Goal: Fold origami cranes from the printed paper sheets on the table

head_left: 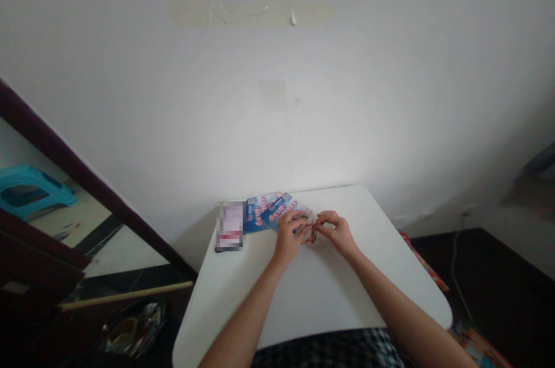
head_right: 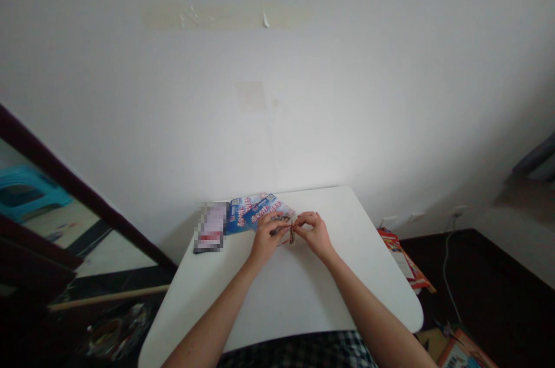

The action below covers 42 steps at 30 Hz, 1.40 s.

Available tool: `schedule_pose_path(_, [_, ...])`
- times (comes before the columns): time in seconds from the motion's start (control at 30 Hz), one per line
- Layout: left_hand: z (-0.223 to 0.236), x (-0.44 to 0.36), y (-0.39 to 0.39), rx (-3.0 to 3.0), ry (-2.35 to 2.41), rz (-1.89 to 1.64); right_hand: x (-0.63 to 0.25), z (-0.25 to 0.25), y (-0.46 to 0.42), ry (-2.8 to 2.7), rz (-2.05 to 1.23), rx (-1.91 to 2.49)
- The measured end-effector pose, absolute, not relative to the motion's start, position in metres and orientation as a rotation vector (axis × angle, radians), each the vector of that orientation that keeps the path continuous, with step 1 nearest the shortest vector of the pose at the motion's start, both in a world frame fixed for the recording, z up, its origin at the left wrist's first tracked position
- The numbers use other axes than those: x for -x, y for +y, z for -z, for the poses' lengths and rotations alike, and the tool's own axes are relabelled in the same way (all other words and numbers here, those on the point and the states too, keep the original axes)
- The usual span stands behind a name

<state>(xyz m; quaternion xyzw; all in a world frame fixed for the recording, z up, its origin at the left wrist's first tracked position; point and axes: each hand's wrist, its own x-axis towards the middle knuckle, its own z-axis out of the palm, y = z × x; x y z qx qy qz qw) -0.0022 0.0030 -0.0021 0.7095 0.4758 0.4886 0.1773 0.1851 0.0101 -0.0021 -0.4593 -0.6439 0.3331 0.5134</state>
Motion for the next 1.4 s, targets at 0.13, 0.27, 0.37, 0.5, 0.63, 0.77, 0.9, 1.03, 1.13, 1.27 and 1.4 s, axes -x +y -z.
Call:
schedule_pose_path(0.13, [0.002, 0.003, 0.004, -2.046, 1.336, -1.390, -0.187, -0.002, 0.010, -1.541, -0.860, 1.112])
schedule_pose_path(0.27, [0.000, 0.003, 0.003, -2.056, 1.354, -1.384, -0.187, -0.004, 0.009, -1.530, -0.881, 1.133])
schedule_pose_path(0.37, [0.000, 0.003, 0.002, -2.052, 1.380, -1.371, -0.186, -0.005, 0.008, -1.530, -0.894, 1.141])
schedule_pose_path(0.5, [0.001, 0.004, 0.002, -2.076, 1.394, -1.360, -0.184, -0.007, 0.007, -1.546, -0.901, 1.153])
schedule_pose_path(0.63, [0.002, 0.006, 0.003, -2.147, 1.396, -1.330, -0.184, -0.007, 0.006, -1.572, -0.914, 1.181])
schedule_pose_path(0.77, [0.001, 0.008, 0.003, -2.209, 1.388, -1.277, -0.185, -0.008, 0.006, -1.609, -0.936, 1.200])
schedule_pose_path(0.9, [0.000, 0.011, 0.003, -2.232, 1.353, -1.245, -0.186, -0.010, 0.006, -1.640, -0.934, 1.199])
schedule_pose_path(1.03, [0.000, 0.011, 0.002, -2.234, 1.324, -1.248, -0.186, -0.010, 0.006, -1.640, -0.914, 1.203])
schedule_pose_path(1.13, [0.000, 0.010, 0.002, -2.243, 1.314, -1.246, -0.186, -0.008, 0.006, -1.662, -0.906, 1.194])
schedule_pose_path(1.27, [0.000, 0.011, 0.003, -2.229, 1.318, -1.220, -0.187, -0.005, 0.007, -1.696, -0.891, 1.178])
schedule_pose_path(1.4, [0.001, 0.014, 0.004, -2.163, 1.330, -1.223, -0.191, -0.005, 0.011, -1.727, -0.901, 1.090])
